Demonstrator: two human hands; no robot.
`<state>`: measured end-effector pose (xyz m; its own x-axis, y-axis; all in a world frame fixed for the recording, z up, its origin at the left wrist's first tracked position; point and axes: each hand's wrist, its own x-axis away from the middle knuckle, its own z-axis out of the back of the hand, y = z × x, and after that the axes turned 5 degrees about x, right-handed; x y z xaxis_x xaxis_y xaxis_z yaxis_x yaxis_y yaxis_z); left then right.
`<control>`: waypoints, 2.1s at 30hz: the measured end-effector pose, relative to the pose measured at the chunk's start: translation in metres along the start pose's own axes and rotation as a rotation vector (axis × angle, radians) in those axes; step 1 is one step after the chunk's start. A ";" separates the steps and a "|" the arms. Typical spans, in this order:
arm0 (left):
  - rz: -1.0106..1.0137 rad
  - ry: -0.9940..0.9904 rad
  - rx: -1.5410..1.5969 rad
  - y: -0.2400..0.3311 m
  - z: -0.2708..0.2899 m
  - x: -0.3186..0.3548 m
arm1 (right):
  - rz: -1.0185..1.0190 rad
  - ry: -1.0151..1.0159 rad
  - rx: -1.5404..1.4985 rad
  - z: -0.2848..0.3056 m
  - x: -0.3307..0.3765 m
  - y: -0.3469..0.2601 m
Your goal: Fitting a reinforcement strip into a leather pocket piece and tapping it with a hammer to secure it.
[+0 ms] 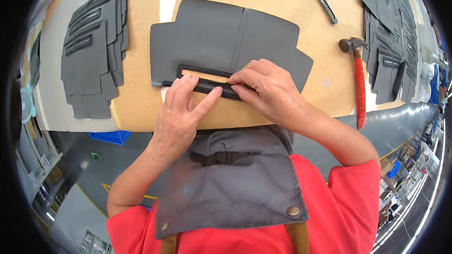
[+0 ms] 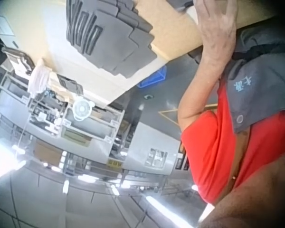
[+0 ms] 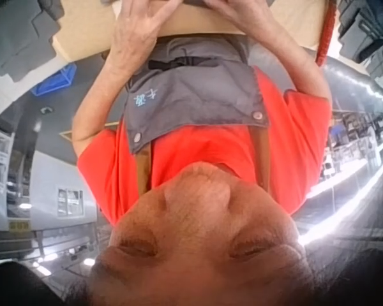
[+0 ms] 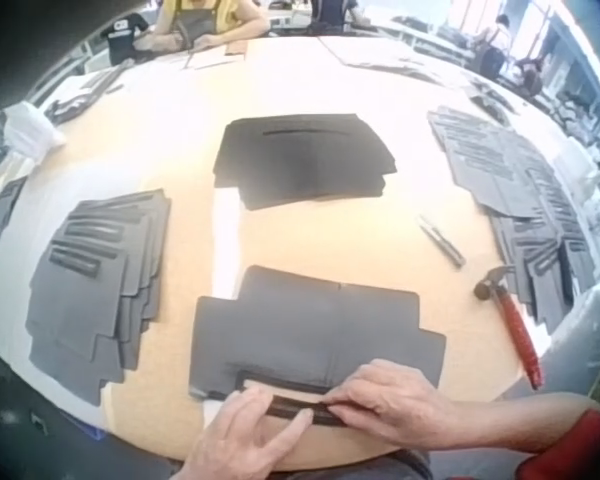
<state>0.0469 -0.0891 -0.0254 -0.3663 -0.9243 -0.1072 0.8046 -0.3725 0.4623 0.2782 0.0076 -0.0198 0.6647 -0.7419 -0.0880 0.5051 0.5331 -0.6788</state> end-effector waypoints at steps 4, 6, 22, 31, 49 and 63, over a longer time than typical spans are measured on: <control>-0.008 -0.017 -0.018 0.002 0.001 -0.001 | 0.058 0.049 0.026 -0.003 0.004 0.004; -0.009 -0.026 -0.034 0.002 -0.001 0.000 | 0.092 0.046 0.044 -0.003 0.006 0.006; -0.035 -0.063 -0.047 0.002 0.004 -0.003 | 0.549 0.056 0.267 -0.001 0.007 0.028; -0.007 -0.024 -0.049 0.004 -0.003 -0.002 | 0.619 0.080 0.308 -0.005 0.008 0.028; -0.048 -0.058 -0.125 0.002 -0.006 0.001 | 0.571 0.114 0.334 -0.005 0.017 0.027; -0.054 -0.049 -0.133 0.007 -0.007 0.004 | 0.458 0.083 0.305 0.002 0.034 0.030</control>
<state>0.0548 -0.0960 -0.0287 -0.4305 -0.8986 -0.0847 0.8368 -0.4326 0.3356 0.3169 -0.0004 -0.0413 0.8145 -0.4299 -0.3895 0.3198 0.8929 -0.3169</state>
